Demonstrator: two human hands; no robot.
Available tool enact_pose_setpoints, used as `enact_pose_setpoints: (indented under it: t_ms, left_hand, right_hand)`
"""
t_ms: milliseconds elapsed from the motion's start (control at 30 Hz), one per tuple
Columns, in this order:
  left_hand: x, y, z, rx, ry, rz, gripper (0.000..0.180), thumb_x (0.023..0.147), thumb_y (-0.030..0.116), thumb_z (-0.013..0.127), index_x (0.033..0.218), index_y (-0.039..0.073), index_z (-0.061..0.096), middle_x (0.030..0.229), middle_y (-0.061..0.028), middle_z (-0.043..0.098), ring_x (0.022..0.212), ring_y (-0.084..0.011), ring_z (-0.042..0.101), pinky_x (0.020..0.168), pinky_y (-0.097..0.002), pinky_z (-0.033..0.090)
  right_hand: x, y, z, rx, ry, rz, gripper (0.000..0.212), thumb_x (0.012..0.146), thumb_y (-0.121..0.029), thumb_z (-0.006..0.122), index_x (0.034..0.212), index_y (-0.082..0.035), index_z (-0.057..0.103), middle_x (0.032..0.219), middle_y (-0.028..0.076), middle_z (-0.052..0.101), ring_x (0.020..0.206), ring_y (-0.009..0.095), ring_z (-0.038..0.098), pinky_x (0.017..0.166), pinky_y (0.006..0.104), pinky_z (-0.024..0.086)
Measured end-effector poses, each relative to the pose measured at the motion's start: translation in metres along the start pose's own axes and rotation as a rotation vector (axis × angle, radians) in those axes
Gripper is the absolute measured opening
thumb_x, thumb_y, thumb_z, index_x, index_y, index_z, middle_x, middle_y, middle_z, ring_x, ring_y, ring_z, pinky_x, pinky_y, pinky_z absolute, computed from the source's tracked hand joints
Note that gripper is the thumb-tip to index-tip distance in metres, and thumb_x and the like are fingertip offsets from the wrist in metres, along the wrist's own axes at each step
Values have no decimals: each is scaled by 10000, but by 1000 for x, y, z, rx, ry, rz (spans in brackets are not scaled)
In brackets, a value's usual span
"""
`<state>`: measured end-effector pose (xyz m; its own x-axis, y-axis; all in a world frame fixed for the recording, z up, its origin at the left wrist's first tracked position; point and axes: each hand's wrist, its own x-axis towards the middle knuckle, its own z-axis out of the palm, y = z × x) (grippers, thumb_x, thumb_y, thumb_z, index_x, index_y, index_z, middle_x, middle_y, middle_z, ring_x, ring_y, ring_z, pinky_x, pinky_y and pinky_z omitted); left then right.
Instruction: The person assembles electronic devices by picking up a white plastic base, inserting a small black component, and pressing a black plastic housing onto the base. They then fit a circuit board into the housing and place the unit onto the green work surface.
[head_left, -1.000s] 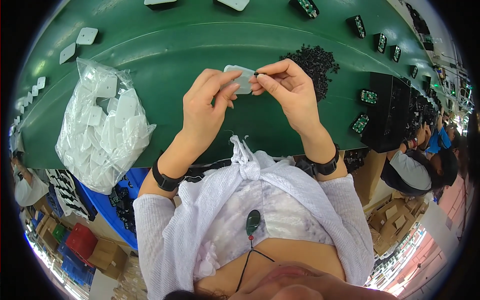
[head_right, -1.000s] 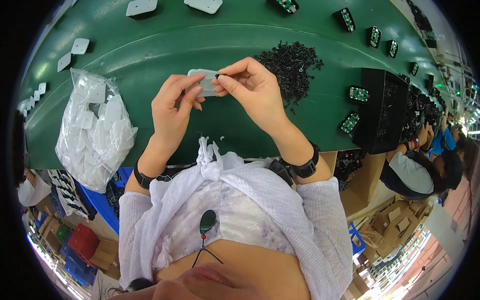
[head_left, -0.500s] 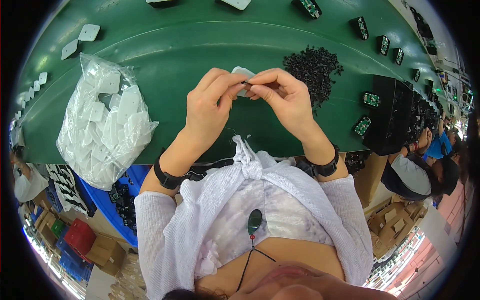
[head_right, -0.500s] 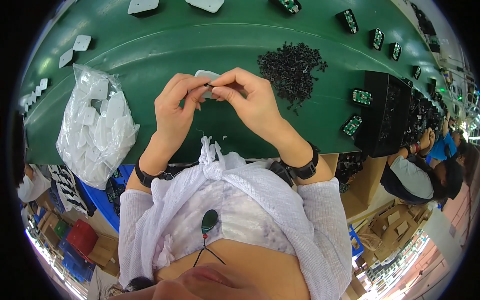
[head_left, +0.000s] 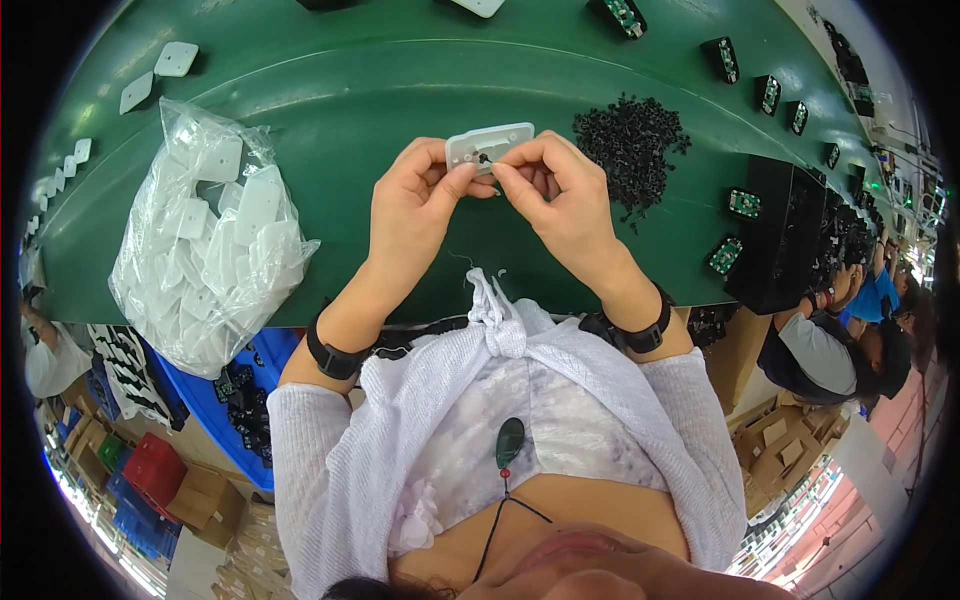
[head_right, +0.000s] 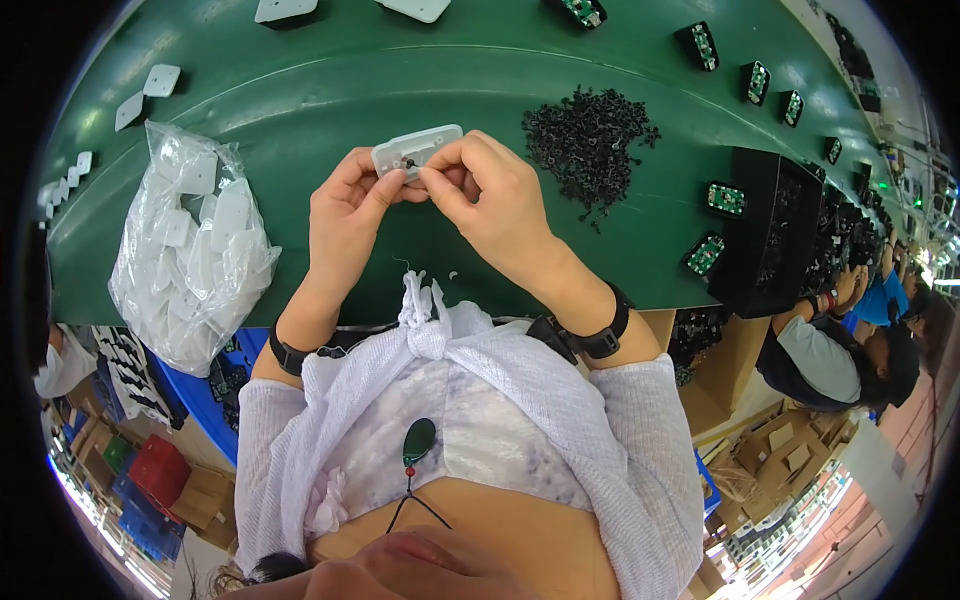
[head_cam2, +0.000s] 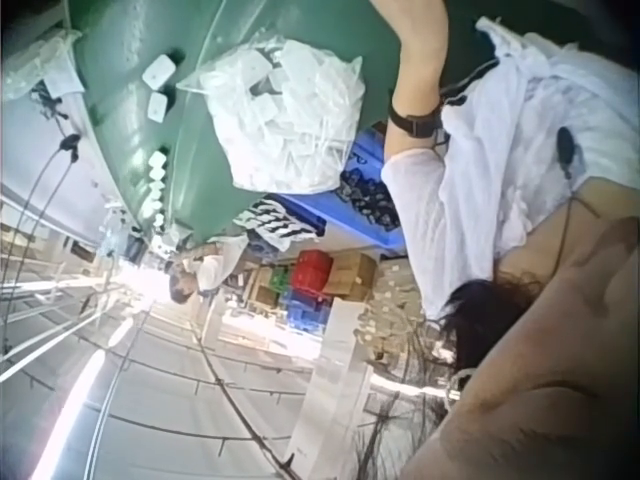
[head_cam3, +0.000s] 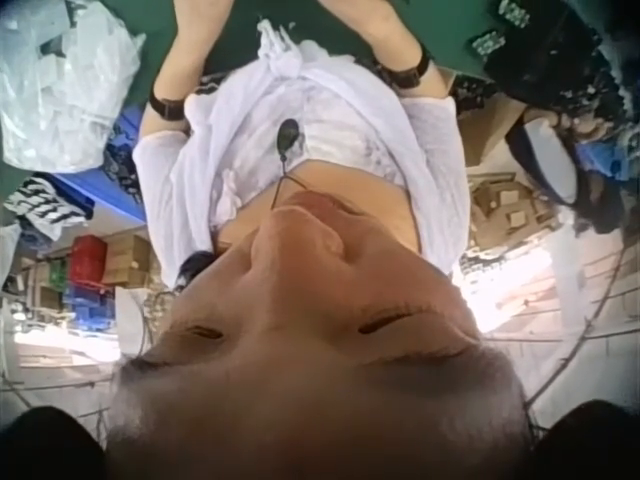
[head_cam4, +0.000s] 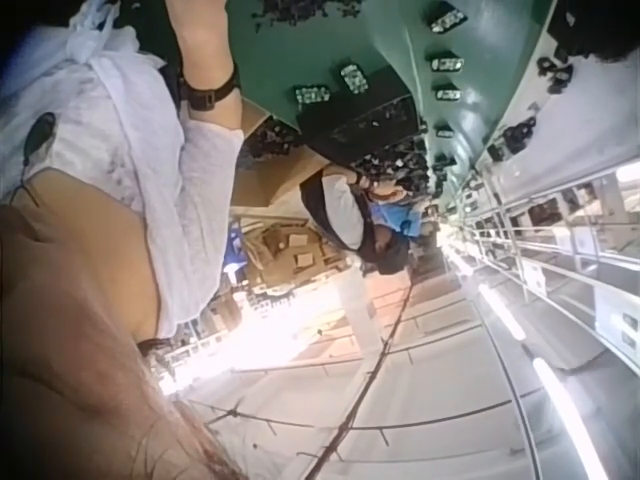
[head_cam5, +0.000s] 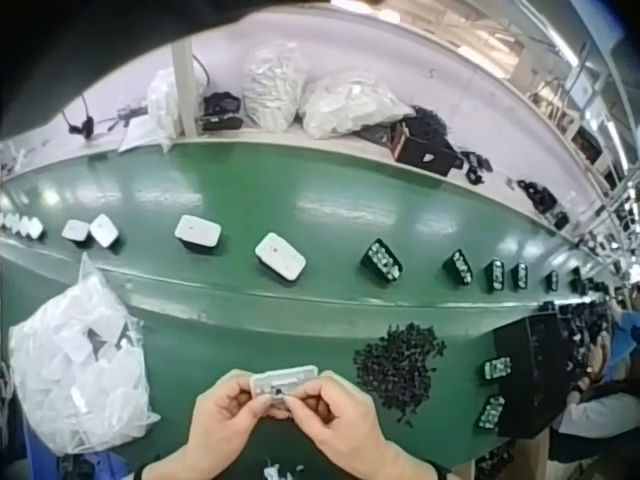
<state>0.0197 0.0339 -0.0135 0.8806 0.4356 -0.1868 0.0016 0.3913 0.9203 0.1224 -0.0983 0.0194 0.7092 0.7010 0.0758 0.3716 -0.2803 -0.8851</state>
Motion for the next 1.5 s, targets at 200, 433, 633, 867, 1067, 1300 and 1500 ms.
enact_pose_setpoints:
  t_ms: [200, 433, 633, 867, 1067, 1300, 1500]
  left_hand:
    - [-4, 2, 4, 107, -4, 122, 115, 936, -24, 548, 1023, -80, 599, 1034, -92, 553, 847, -182, 673, 757, -262, 557]
    - [-7, 0, 3, 225, 18, 203, 100, 933, -29, 545, 1012, -57, 599, 1014, -96, 557, 831, -176, 672, 702, -262, 569]
    - [-7, -1, 4, 239, 43, 330, 72, 927, -28, 554, 982, -59, 589, 999, -99, 553, 808, -169, 664, 686, -259, 567]
    - [-9, -9, -12, 84, -1, 221, 79, 944, 17, 567, 965, -55, 590, 956, -78, 546, 732, -134, 626, 605, -230, 521]
    - [-13, -1, -16, 31, -65, 51, 112, 957, 56, 568, 987, -48, 598, 935, -63, 561, 719, -119, 620, 584, -222, 497]
    - [-14, 2, -30, 1, -127, -54, 137, 970, 58, 537, 1027, -52, 595, 903, -82, 611, 698, -119, 619, 590, -227, 497]
    - [-8, 9, -42, -69, 155, 67, 160, 974, 33, 498, 1074, -49, 592, 897, -98, 641, 645, -117, 599, 564, -241, 481]
  right_hand:
    - [2, -3, 0, 86, -28, 116, 79, 843, -58, 704, 865, -19, 639, 743, -35, 569, 612, 17, 441, 531, 180, 354]
    - [12, -4, -7, 124, -204, 185, 96, 866, -89, 688, 873, -12, 631, 766, -37, 599, 639, 8, 470, 560, 171, 374]
    - [10, 2, 7, 337, -88, 219, 116, 875, -101, 690, 842, -19, 614, 771, -39, 603, 640, 12, 471, 561, 182, 374]
    - [-3, 8, 21, -97, -1, -155, 144, 840, -99, 718, 867, -25, 598, 780, -7, 573, 638, 76, 496, 584, 205, 387]
    - [3, 6, 12, -89, 212, -228, 240, 800, -153, 766, 909, -26, 593, 817, 8, 529, 672, 121, 477, 586, 243, 388]
    - [10, 7, 11, 259, -280, 275, 213, 840, -154, 746, 914, -35, 586, 845, -10, 573, 713, 51, 494, 621, 211, 413]
    - [51, 14, 29, 290, -355, 202, 254, 827, -163, 751, 956, -33, 576, 882, 8, 583, 760, 67, 520, 659, 230, 445]
